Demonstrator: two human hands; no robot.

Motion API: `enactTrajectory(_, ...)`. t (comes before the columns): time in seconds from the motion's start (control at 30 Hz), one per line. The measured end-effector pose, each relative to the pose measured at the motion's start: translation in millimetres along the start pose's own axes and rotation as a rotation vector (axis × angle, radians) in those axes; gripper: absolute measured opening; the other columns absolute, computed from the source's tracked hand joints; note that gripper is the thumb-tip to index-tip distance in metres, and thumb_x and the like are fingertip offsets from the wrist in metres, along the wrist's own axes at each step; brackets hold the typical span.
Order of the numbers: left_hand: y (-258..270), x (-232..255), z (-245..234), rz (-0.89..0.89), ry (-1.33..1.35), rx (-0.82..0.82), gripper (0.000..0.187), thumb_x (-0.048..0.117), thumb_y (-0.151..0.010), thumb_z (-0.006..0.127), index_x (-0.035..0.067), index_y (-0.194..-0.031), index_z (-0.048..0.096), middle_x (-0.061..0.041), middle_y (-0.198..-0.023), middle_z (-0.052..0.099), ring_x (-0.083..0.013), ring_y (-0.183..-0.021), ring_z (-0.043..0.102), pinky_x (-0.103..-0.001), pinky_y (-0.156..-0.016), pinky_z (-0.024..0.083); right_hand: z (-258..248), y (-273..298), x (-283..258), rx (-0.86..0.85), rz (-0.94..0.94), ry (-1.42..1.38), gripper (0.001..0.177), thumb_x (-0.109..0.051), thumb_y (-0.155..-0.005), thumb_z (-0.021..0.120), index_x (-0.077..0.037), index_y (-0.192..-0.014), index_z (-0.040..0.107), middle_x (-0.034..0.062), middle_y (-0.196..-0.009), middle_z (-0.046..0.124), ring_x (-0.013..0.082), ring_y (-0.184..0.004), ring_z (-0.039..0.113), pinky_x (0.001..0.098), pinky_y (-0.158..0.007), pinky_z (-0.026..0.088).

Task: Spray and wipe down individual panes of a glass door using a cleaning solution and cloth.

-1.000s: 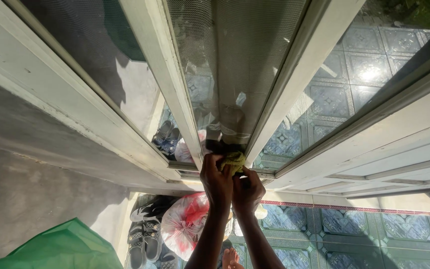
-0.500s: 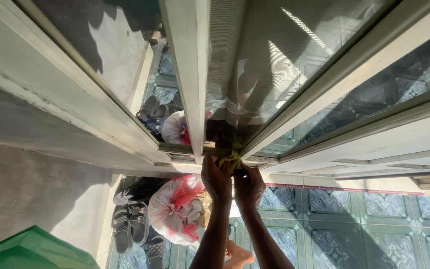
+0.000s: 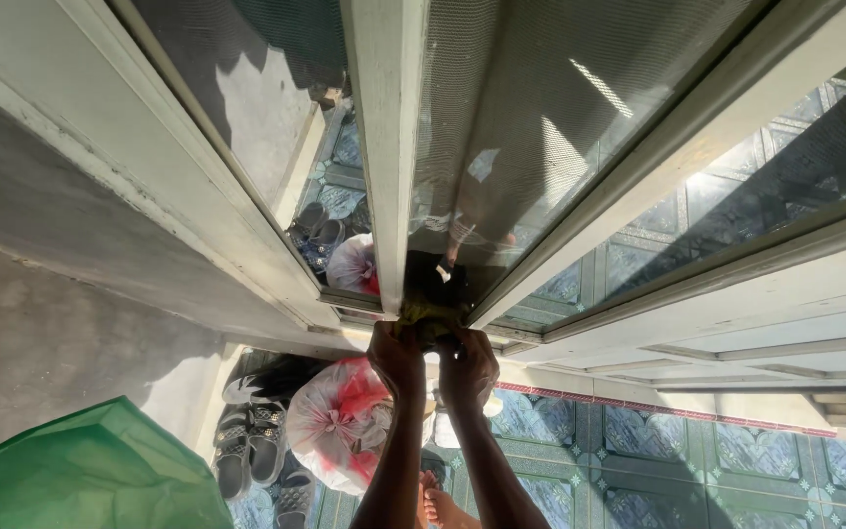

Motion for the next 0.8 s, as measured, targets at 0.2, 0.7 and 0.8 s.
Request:
enactTrajectory(0.2, 2, 58, -10, 0.023, 0.108, 0.046, 0.017, 0.01, -0.082, 0.072, -0.001, -0.083, 0.059, -0.02, -0.073, 0.064, -0.0356, -0.065, 0.063, -0.044, -0.061, 0.049, -35, -12, -10, 0.116, -0.163, -0.095, 0.018, -0.004, -0.084, 0.077, -0.008, -0.102, 0.079, 0.008, -0.096, 0.075, 0.0195, -0.075, 0.073, 0.0322, -0.062, 0.057)
enactTrajectory(0.7, -54, 252, -94, 0.257, 0.274, 0.1, 0.027, 0.01, -0.086, 0.086, 0.0, -0.083, 0.062, -0.01, -0.072, 0.065, -0.0204, -0.06, 0.057, -0.035, -0.057, 0.046, -150, -68, -155, 0.137, -0.459, -0.355, 0.025, 0.006, -0.086, 0.072, -0.006, -0.107, 0.077, 0.0093, -0.1, 0.072, 0.0147, -0.069, 0.068, 0.0279, -0.056, 0.054)
enactTrajectory(0.8, -50, 221, -86, 0.277, 0.251, 0.122, 0.026, 0.01, -0.085, 0.086, 0.0, -0.084, 0.062, -0.011, -0.073, 0.065, -0.0195, -0.061, 0.058, -0.035, -0.059, 0.048, -137, -63, -143, 0.153, -0.577, -0.254, 0.026, 0.002, -0.082, 0.075, -0.007, -0.107, 0.075, 0.0107, -0.102, 0.07, 0.0212, -0.082, 0.07, 0.0314, -0.064, 0.058)
Point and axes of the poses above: each hand's wrist, its own y-axis away from the middle knuckle, its own z-axis out of the palm, x = y × z, the point moved 1 cm from there along -y, towards the middle knuckle
